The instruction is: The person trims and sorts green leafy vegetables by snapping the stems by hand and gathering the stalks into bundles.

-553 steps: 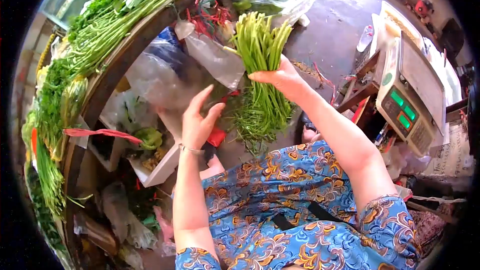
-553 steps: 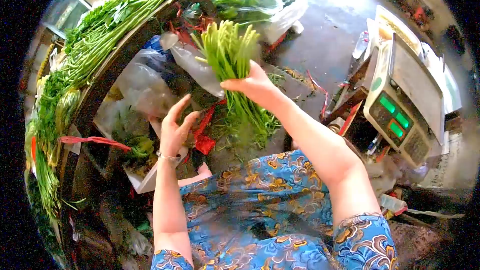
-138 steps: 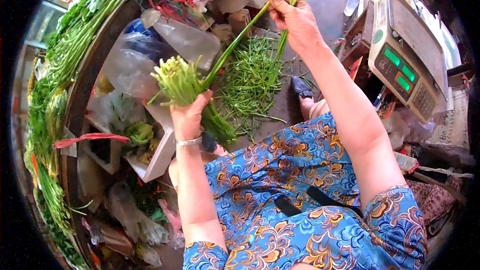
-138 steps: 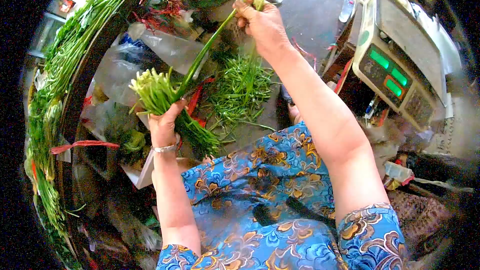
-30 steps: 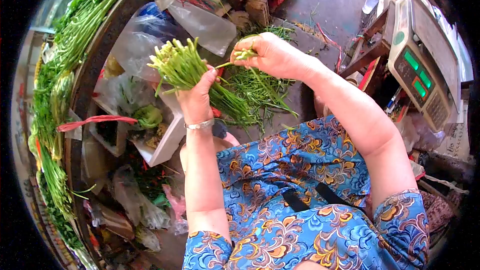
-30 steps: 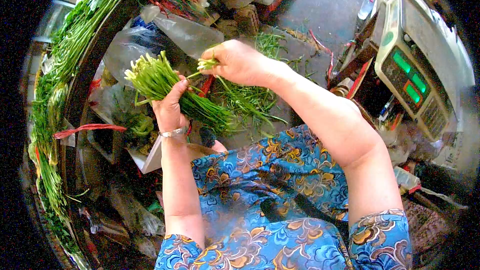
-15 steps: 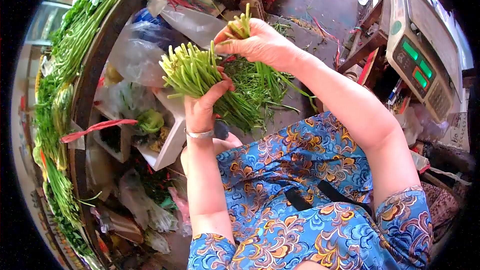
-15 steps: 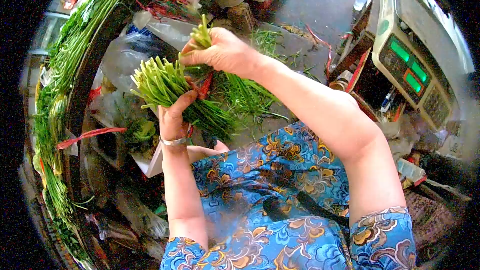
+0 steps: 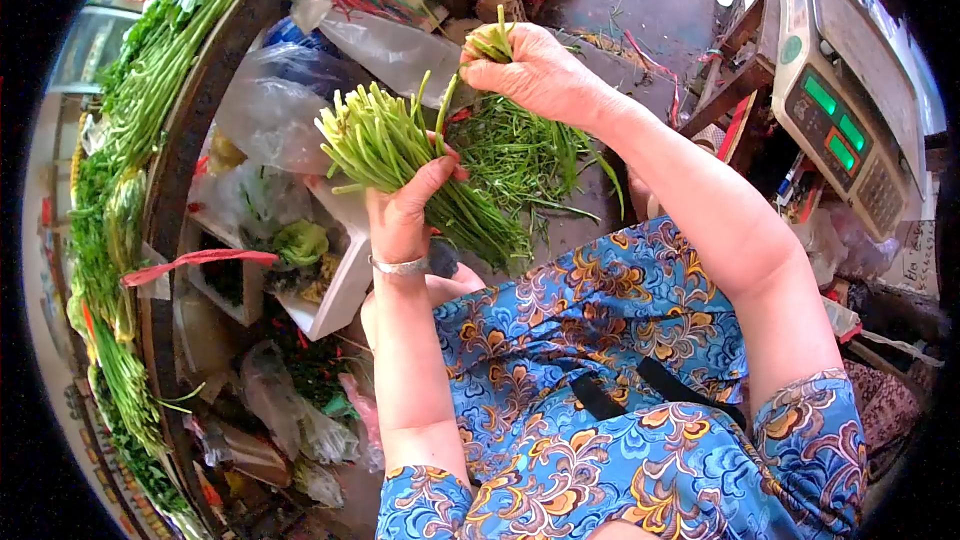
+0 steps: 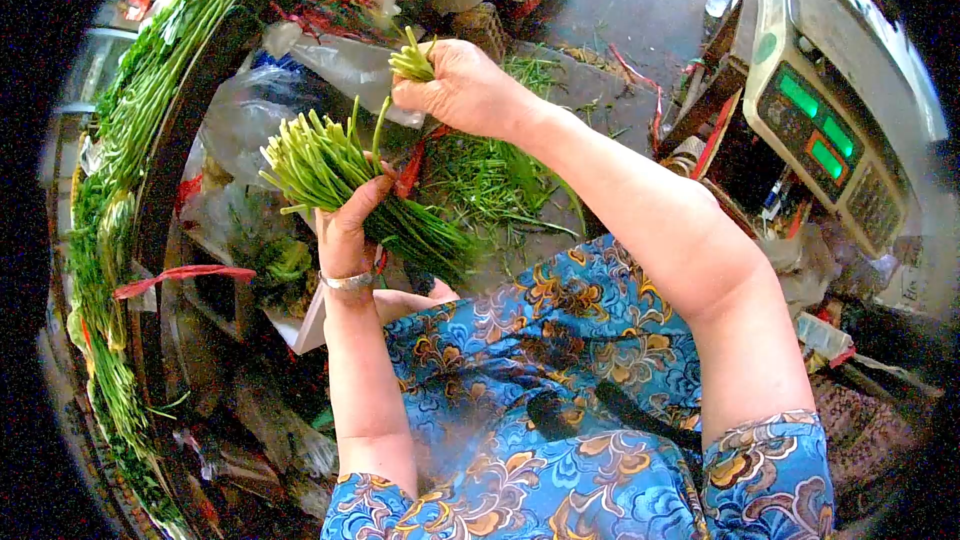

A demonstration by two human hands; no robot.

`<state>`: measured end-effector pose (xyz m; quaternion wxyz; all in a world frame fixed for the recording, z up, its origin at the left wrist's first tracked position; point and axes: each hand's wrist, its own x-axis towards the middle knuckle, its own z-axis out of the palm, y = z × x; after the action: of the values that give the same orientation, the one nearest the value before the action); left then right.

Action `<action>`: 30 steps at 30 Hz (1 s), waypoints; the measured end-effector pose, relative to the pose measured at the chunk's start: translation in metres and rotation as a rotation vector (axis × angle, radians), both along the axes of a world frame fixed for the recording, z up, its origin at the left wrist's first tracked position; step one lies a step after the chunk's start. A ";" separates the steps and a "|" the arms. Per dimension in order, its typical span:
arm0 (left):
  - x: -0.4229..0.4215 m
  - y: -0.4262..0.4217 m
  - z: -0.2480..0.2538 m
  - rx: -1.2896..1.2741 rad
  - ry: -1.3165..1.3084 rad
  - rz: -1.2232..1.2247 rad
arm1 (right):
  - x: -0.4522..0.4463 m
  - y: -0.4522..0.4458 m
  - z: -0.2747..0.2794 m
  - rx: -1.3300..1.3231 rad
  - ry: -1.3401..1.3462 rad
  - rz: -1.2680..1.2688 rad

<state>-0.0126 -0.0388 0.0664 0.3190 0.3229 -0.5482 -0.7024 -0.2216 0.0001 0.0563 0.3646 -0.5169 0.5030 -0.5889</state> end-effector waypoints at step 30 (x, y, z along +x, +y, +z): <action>-0.002 -0.004 -0.003 -0.004 0.013 0.026 | -0.009 0.001 0.014 0.100 -0.480 -0.086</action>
<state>-0.0148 -0.0432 0.0631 0.3322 0.3246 -0.5434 -0.6993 -0.2305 0.0014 0.0703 0.4735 -0.3217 0.4519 -0.6841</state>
